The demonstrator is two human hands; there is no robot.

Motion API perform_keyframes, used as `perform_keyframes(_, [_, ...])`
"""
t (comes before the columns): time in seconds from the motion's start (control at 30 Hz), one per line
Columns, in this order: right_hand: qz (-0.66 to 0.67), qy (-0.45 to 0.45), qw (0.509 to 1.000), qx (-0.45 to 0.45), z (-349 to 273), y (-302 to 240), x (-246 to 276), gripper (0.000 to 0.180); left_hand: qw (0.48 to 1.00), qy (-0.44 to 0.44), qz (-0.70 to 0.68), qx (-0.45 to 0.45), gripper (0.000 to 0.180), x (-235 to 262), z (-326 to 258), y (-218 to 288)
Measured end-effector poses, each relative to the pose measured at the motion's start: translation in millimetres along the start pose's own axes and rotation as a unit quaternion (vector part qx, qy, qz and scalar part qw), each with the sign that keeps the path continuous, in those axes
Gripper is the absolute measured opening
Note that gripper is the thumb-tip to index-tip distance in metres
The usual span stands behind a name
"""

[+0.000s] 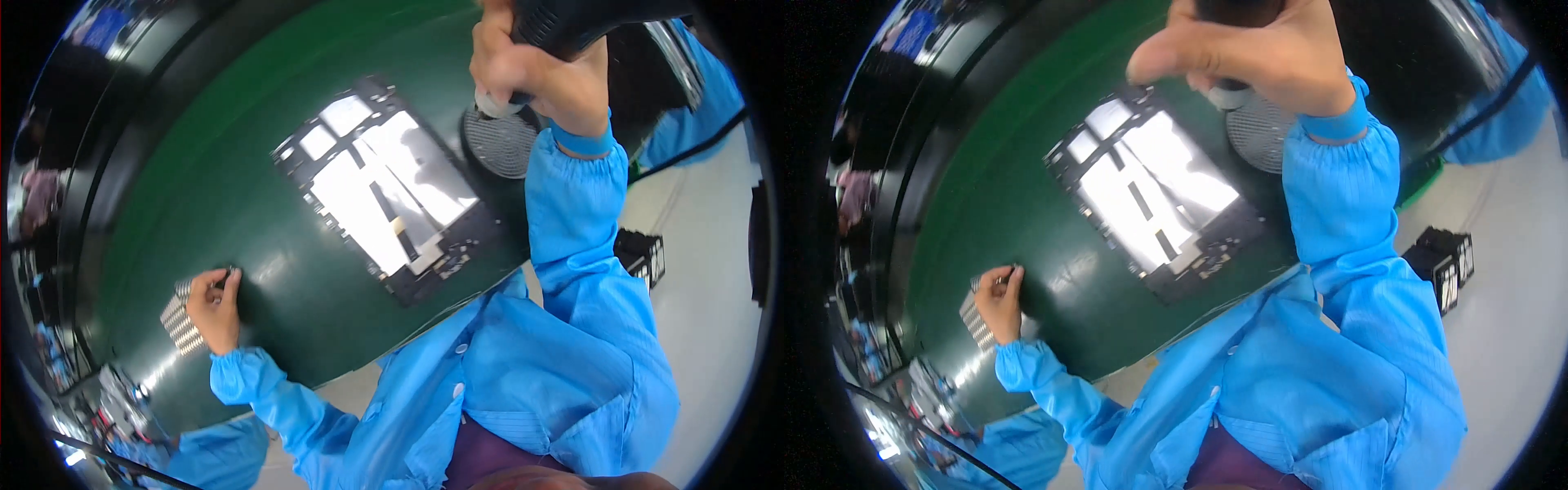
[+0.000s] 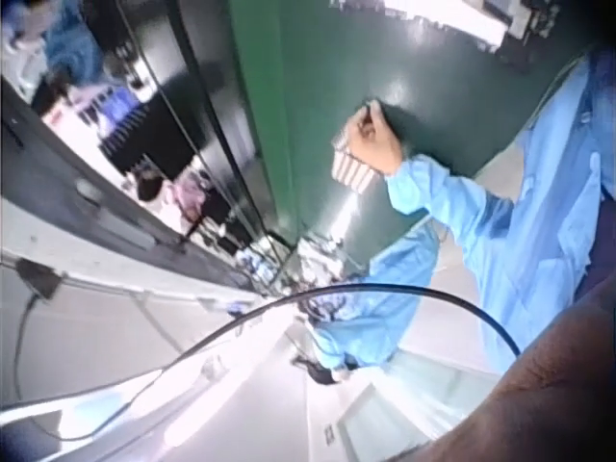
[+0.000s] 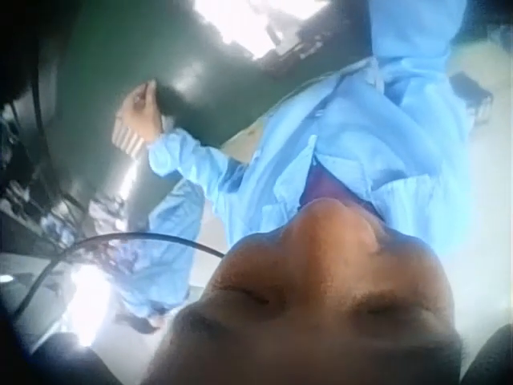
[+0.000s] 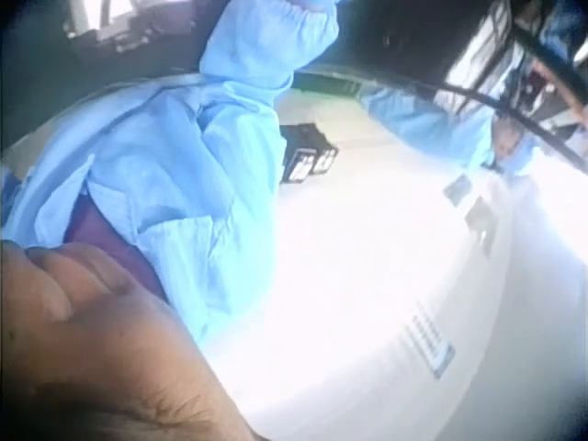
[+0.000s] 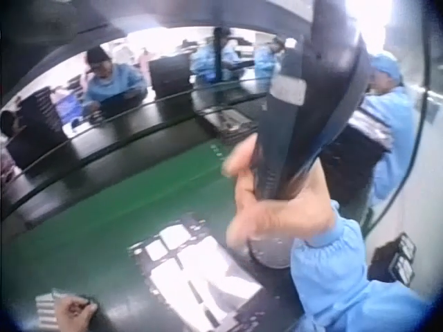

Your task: The person assembles electronic tablets by securing housing and components with screws using an electric screwdriver.

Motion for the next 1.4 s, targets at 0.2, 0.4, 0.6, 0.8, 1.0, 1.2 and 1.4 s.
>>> perform_keyframes(0.2, [-0.309, 0.391, 0.816, -0.293, -45.4, -55.9, 31.0, 0.027, 0.987, -0.051, -0.112, 0.107, 0.016, -27.7, 1.6, 16.0])
perform_keyframes(0.4, [-0.371, 0.383, 0.783, -0.321, -56.2, -56.0, 27.3, 0.026, 0.987, -0.043, -0.155, -0.009, 0.013, -55.2, -8.5, 51.1])
perform_keyframes(0.6, [-0.368, 0.374, 0.788, -0.322, -58.2, -42.2, 32.1, 0.026, 0.948, -0.022, -0.193, -0.251, 0.024, -47.6, -39.1, 132.7])
perform_keyframes(0.8, [-0.380, 0.381, 0.784, -0.310, -59.9, -35.8, 36.4, 0.026, 0.651, -0.338, -0.644, -0.219, 0.018, -23.2, -90.3, 220.1])
perform_keyframes(1.0, [-0.384, 0.371, 0.794, -0.289, -61.7, -36.6, 38.3, 0.026, 0.495, -0.518, -0.637, -0.285, 0.011, -21.1, -81.3, 271.1])
perform_keyframes(1.2, [-0.382, 0.382, 0.782, -0.312, -64.7, -35.7, 36.2, 0.024, 0.573, -0.331, -0.746, -0.073, 0.013, -21.4, -120.6, 247.8])
perform_keyframes(1.4, [-0.375, 0.381, 0.786, -0.312, -60.3, -38.8, 34.6, 0.024, 0.469, -0.501, -0.686, -0.242, 0.014, -28.9, -87.3, 267.2])
Point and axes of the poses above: each hand's wrist, its own z-axis towards the middle knuckle, its own x-axis out of the back of the hand, y = z × x, the point moved 4 cm from there along z, towards the middle knuckle, and after that the axes turned 14 degrees about y, right-handed, at the moved point
